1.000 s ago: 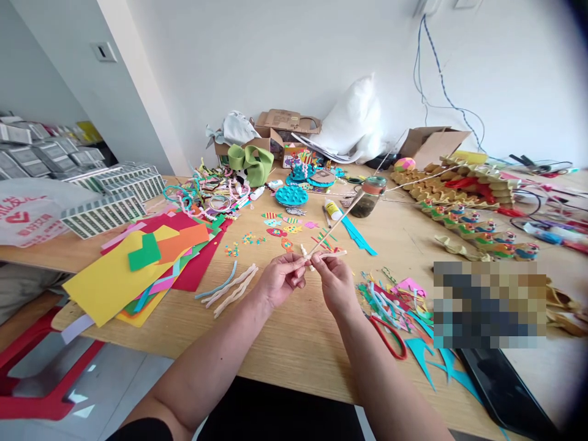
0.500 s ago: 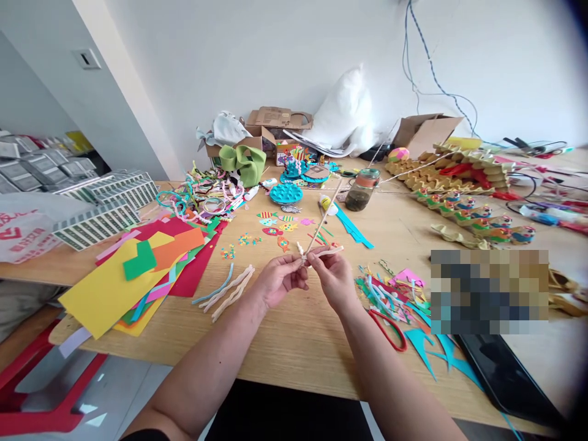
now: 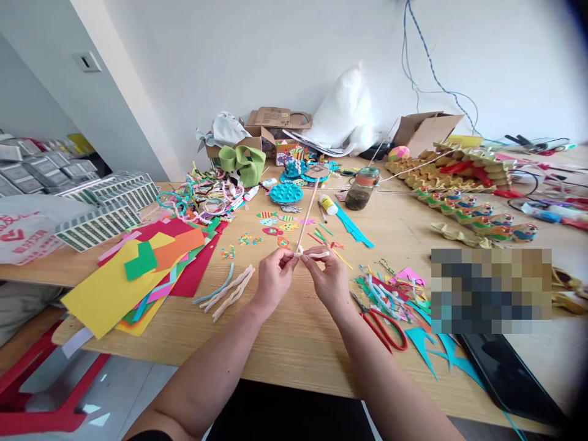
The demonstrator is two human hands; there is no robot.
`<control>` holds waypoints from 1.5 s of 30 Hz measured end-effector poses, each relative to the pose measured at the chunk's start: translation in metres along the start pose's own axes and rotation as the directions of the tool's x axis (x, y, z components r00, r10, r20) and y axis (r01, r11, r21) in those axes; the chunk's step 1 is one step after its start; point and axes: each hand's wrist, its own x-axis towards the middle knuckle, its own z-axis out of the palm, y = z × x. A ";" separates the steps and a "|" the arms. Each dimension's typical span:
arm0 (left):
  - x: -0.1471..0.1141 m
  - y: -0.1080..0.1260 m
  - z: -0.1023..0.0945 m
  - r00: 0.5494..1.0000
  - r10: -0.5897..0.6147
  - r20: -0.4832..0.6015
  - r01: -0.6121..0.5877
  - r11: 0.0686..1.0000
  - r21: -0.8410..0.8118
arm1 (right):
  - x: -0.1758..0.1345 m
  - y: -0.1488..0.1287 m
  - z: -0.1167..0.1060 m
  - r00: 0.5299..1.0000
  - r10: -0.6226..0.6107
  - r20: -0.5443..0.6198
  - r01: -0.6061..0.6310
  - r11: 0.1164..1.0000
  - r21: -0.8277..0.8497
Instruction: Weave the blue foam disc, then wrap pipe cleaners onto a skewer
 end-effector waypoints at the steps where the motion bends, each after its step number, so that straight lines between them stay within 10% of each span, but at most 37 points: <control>1: 0.001 0.000 0.000 1.000 -0.024 0.011 0.024 0.999 -0.024 | 0.000 -0.001 0.000 1.000 -0.010 -0.004 0.010 1.000 -0.015; 14: 0.001 0.013 0.001 0.906 -0.223 0.358 0.403 0.710 -0.578 | 0.006 -0.001 -0.011 0.975 0.126 0.183 -0.174 0.945 0.277; 23: 0.002 0.010 -0.004 0.805 -0.202 0.557 0.565 0.547 -0.618 | 0.008 -0.005 -0.019 0.952 0.131 0.275 -0.241 0.877 0.416; 28: 0.004 0.006 0.001 0.885 -0.255 0.390 0.440 0.731 -0.522 | 0.008 -0.001 -0.015 0.988 0.070 0.141 -0.102 0.966 0.236; 35: 0.000 -0.002 0.005 0.997 0.075 -0.004 -0.075 0.997 0.000 | 0.001 -0.002 -0.003 0.990 0.106 0.088 -0.111 0.993 0.050; 45: 0.003 -0.001 0.002 1.000 -0.001 -0.020 0.002 1.000 0.008 | 0.002 -0.005 -0.004 0.996 0.077 0.052 -0.076 0.997 -0.026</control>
